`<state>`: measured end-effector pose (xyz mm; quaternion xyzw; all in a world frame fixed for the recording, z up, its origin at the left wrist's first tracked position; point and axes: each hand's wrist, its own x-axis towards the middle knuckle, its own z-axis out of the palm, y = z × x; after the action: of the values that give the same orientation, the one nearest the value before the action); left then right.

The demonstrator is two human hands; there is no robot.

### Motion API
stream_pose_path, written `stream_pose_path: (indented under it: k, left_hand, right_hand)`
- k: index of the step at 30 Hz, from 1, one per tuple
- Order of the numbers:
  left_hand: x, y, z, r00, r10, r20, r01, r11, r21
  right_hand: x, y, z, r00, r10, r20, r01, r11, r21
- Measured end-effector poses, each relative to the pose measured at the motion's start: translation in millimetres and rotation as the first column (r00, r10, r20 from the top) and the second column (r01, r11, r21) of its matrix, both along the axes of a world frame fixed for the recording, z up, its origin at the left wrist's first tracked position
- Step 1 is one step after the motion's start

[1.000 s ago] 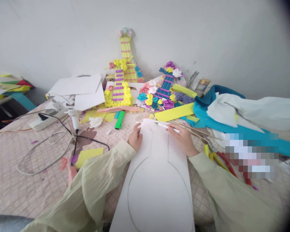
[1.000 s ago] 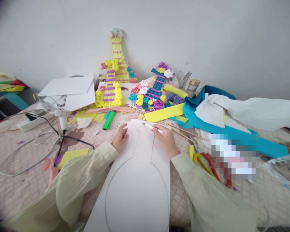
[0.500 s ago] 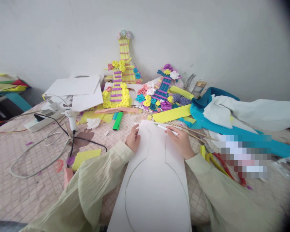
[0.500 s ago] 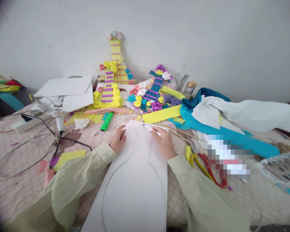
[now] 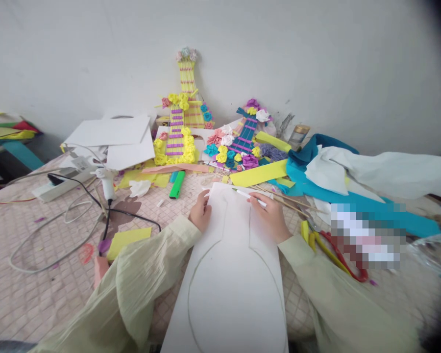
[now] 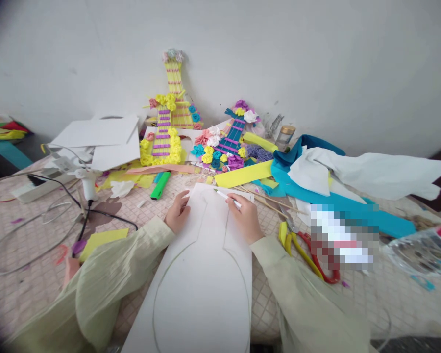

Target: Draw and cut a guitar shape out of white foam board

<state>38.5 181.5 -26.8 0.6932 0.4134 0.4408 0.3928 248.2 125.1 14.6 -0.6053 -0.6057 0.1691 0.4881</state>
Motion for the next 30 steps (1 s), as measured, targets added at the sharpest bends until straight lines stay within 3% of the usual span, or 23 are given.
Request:
stream_pose_path:
  k: [12,21,30]
  left_hand:
    - [0.2,-0.7,0.3,1.000,0.010,0.001,-0.010,1.000,-0.002]
    - [-0.4,-0.1,1.1,1.000,0.012,-0.017,-0.012,1.000,-0.017]
    - [-1.9,4.9,-7.4,1.000,-0.001,0.009,0.001,1.000,-0.019]
  right_hand:
    - [14.1,-9.0,5.5,0.991,-0.130,-0.013,0.130,0.990,0.059]
    - [1.9,-6.0,3.2,0.997,-0.065,0.028,0.064,0.997,0.032]
    - [20.4,-13.5,-1.0,0.985,-0.175,0.003,0.174,0.984,0.041]
